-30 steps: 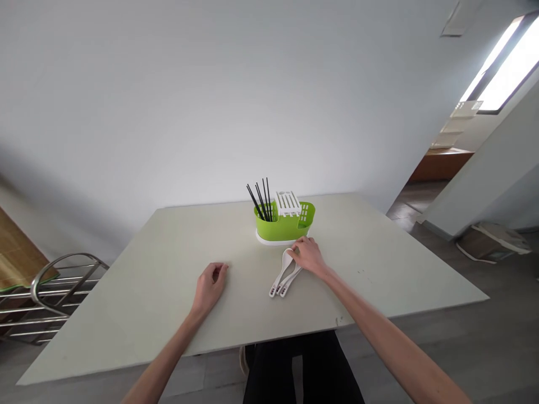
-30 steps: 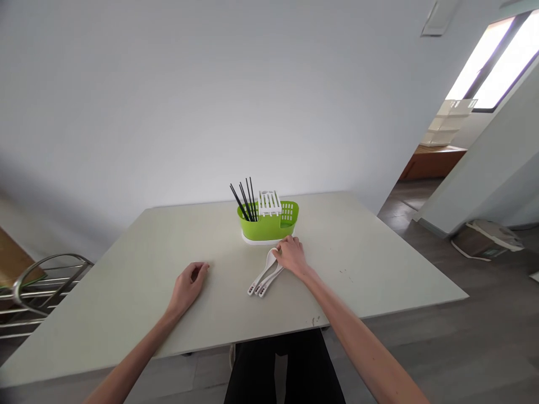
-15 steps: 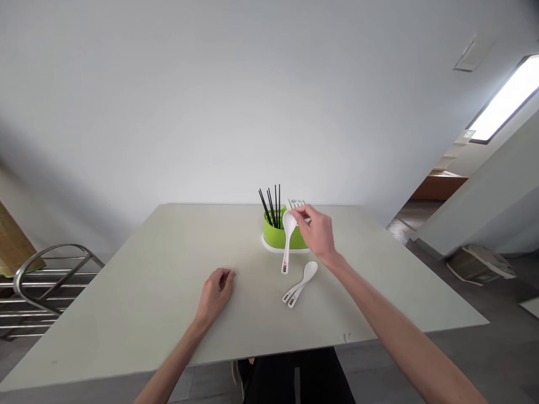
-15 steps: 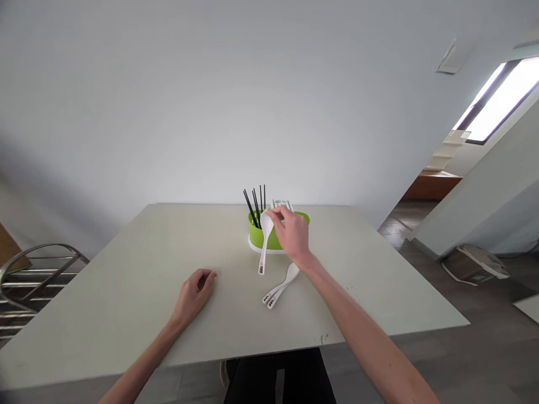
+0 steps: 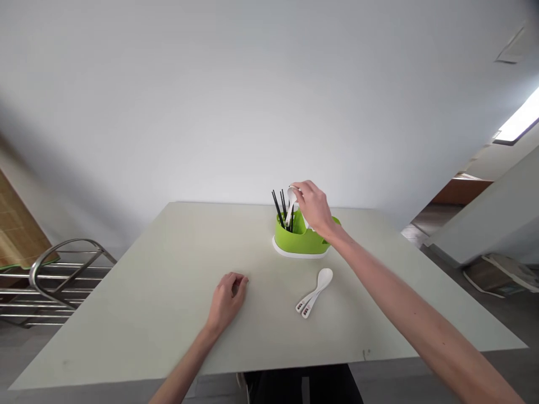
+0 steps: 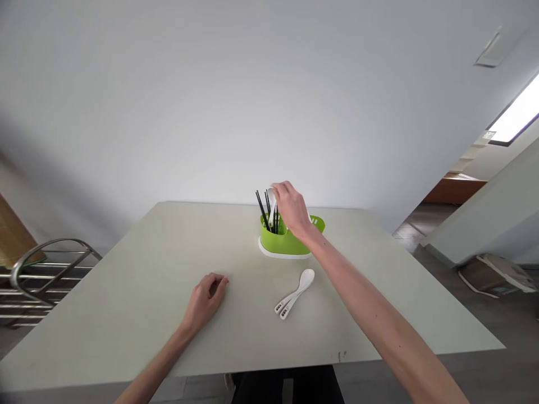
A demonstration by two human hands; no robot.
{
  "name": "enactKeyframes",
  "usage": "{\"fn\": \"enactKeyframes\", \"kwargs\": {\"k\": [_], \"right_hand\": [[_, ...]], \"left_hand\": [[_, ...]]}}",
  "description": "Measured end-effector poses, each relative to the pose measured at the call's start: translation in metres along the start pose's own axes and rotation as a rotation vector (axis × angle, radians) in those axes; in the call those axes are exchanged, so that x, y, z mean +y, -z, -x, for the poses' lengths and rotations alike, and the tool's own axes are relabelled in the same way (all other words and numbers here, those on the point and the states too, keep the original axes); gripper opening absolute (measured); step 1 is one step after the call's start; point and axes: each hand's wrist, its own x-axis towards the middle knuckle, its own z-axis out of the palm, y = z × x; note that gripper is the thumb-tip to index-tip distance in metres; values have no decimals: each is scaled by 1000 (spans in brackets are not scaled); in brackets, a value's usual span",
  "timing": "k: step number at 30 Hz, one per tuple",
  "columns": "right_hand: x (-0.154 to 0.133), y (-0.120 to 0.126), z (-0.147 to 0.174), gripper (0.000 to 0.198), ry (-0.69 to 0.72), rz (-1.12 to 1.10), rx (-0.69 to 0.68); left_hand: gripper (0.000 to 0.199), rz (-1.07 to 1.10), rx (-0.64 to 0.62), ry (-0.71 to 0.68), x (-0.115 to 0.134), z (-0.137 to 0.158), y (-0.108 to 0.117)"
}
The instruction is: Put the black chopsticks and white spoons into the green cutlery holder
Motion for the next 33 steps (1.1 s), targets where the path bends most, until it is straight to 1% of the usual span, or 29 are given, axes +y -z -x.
{"fn": "enactKeyframes", "kwargs": {"k": [4,7,10,13,16,18,19,22,24,26,28,30,33], "right_hand": [[-14,-21,19,36,62,128,-156],[-21,-33,29,32,79,226,-255],[-23,-41,32,24,73,266,-306],[-23,-47,30,20,22,251,-349],[-25,-43,29,20,-22,221,-377],[-29,-31,34,24,-3,179,-369],[-30,-20,38,26,15,148,-360],[-29,21,61,27,57,13,-331],[-18,51,81,24,38,-79,-352],[3,77,103,20,-43,-79,-396],[30,93,126,19,-167,-28,-452],[56,100,150,20,-288,13,-526],[81,95,181,24,-443,7,-634]], "left_hand": [[37,-1,-13,17,2,1,2],[36,-5,-8,23,3,2,3],[36,-9,-3,12,2,1,3],[34,-21,0,3,-1,0,1],[33,-34,7,-4,-3,0,-1],[33,-37,9,-10,-3,1,-1],[33,-38,8,-14,-3,1,-1],[34,-42,3,-24,-3,1,-1],[34,-49,2,-22,-2,0,-1],[34,-60,5,-18,-1,-1,-3],[33,-70,8,-22,-1,-3,-4],[33,-79,9,-31,0,-5,-5],[35,-95,6,-36,2,-7,-5]]}}
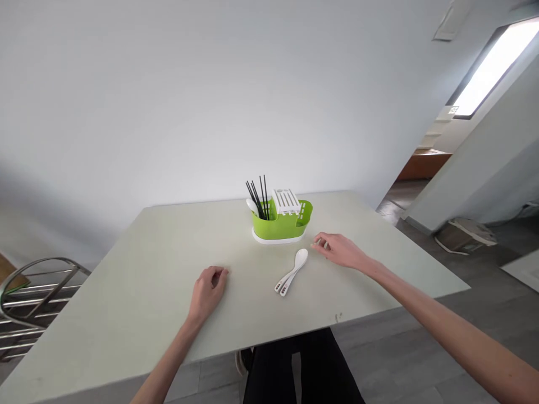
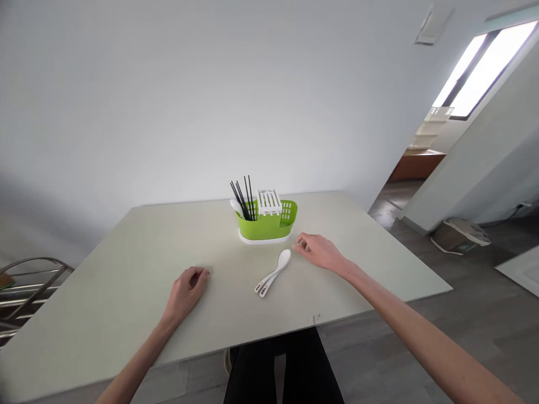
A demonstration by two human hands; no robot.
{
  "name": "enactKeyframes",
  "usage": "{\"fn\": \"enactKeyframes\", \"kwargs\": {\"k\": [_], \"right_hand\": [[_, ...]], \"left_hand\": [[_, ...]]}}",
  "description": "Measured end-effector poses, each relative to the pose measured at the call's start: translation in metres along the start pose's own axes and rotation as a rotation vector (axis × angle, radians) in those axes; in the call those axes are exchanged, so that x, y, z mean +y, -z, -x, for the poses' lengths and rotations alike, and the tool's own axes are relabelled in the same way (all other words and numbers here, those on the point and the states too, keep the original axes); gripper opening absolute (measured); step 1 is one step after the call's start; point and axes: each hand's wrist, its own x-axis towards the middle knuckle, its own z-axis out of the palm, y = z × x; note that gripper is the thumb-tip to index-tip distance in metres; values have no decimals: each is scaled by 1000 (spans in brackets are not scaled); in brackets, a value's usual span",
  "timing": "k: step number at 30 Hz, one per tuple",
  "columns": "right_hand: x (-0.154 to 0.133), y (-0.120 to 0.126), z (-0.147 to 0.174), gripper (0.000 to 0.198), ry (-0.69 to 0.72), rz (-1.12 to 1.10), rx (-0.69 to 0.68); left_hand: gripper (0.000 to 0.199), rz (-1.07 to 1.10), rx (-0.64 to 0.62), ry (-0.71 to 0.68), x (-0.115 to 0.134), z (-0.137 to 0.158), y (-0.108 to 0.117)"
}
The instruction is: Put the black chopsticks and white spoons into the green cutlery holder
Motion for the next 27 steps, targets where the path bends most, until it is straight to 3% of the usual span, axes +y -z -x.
{"fn": "enactKeyframes", "kwargs": {"k": [3,7,12,18,27], "right_hand": [[11,-21,3,32,-138,-140,-104],[4,-41,-4,38,-247,-279,-173],[-5,-60,-21,26,-311,-367,-238],[-5,-69,-30,6,-324,-420,-266],[-3,-65,-26,14,-278,-419,-264]], "left_hand": [[36,-18,1,2,1,-1,0],[36,-31,11,0,0,-1,-2],[35,-51,18,-22,-2,-2,-3],[36,-69,35,-46,-4,-1,-2],[35,-65,33,-59,-7,-1,-4]]}}
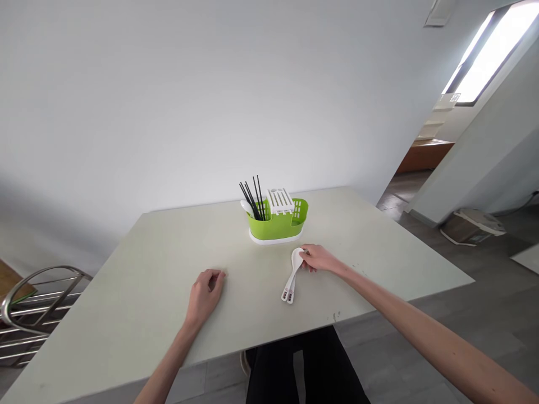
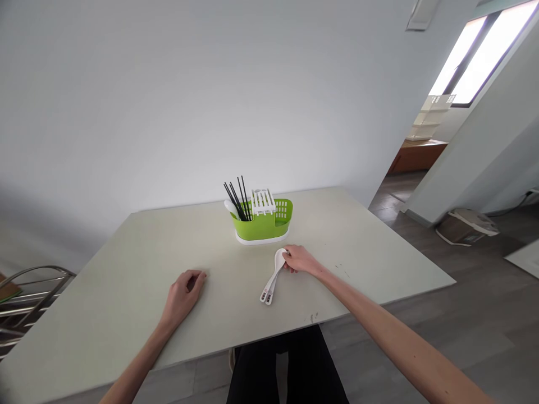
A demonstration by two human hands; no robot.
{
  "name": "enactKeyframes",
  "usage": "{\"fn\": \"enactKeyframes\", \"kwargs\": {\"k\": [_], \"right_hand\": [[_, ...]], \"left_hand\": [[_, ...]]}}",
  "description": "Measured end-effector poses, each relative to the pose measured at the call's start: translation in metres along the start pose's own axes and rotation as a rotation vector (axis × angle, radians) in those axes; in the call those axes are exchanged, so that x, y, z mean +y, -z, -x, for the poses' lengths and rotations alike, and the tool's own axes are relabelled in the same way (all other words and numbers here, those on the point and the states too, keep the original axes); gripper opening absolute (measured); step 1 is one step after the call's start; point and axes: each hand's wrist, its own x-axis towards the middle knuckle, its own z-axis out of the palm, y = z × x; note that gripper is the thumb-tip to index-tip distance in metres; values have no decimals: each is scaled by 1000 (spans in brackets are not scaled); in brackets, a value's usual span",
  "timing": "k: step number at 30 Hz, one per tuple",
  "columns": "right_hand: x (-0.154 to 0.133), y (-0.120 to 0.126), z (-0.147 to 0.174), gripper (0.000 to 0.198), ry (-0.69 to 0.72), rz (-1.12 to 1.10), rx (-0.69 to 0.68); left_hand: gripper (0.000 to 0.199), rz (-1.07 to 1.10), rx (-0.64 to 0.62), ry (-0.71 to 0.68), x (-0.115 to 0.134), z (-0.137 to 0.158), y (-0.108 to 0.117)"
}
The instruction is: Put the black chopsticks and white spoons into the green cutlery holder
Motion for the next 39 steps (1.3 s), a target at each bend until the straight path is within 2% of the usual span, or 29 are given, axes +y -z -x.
{"fn": "enactKeyframes", "kwargs": {"k": [7,10,13,15,19,23,26,28,31,34,39], "right_hand": [[-6,4,10,20,33,-19,23],[-13,15,21,20,76,-18,63],[-32,31,35,19,142,-24,129],[-54,41,44,19,235,-29,228],[-105,56,54,25,477,70,539],[-146,64,39,31,603,299,858],[-164,63,17,35,639,544,988],[-173,58,4,36,644,690,975],[-178,47,-13,35,663,857,874],[-175,33,-26,33,729,989,807],[-166,16,-40,31,858,1133,779]], "left_hand": [[36,7,-18,23,3,0,0],[35,13,-11,22,4,0,0],[35,20,-9,14,4,0,0],[35,21,-14,13,4,0,0],[35,12,-13,10,5,1,1],[35,8,-9,2,4,2,1],[35,11,-5,-10,3,3,2],[35,13,-4,-17,3,3,3],[35,20,-14,-10,5,4,4],[34,33,-27,5,7,5,5],[34,44,-18,3,6,5,5]]}}
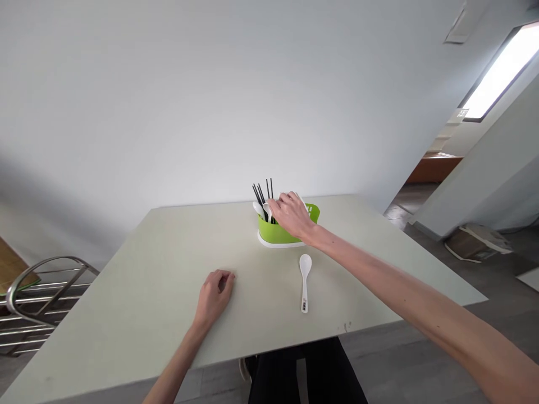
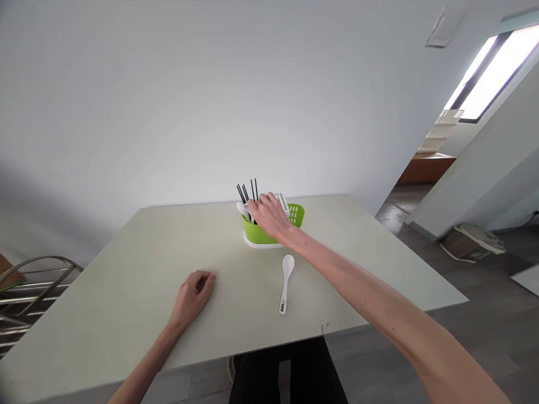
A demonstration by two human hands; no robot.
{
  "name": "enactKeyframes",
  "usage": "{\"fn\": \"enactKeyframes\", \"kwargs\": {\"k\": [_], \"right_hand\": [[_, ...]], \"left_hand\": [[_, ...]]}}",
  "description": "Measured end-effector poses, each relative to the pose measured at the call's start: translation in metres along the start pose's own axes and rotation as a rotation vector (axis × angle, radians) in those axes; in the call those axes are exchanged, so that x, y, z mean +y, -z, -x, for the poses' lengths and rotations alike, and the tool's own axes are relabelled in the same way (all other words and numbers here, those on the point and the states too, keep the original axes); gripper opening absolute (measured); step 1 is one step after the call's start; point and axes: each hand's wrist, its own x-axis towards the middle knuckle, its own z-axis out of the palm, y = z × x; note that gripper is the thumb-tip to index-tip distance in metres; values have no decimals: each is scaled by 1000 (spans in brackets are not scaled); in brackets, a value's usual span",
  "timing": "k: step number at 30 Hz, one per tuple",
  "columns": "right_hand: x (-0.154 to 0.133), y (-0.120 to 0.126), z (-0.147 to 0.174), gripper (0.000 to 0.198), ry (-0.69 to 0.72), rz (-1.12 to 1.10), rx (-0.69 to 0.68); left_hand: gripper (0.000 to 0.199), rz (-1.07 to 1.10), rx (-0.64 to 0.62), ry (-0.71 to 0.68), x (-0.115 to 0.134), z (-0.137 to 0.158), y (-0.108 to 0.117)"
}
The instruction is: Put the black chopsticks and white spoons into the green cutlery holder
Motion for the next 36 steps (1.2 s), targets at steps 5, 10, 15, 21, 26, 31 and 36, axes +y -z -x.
{"fn": "enactKeyframes", "kwargs": {"k": [5,10,15,21,26,31,36], "right_hand": [[-8,-10,5,34,64,32,-6],[-17,-15,9,34,61,-32,-39],[-13,-4,20,31,61,-104,-9],[14,21,75,30,21,-361,48],[16,12,136,29,-302,-510,-302],[-4,-18,162,38,-595,-721,-599],[-25,-26,155,17,-615,-851,-601]], "left_hand": [[33,4,3,-4,-2,0,0],[33,4,3,-4,1,0,1],[34,2,2,-3,2,-1,1],[34,-1,-5,3,3,-1,1],[35,-12,-12,-11,3,-2,1],[34,-33,-11,-22,0,-4,-2],[32,-40,3,-23,-2,-4,-3]]}}
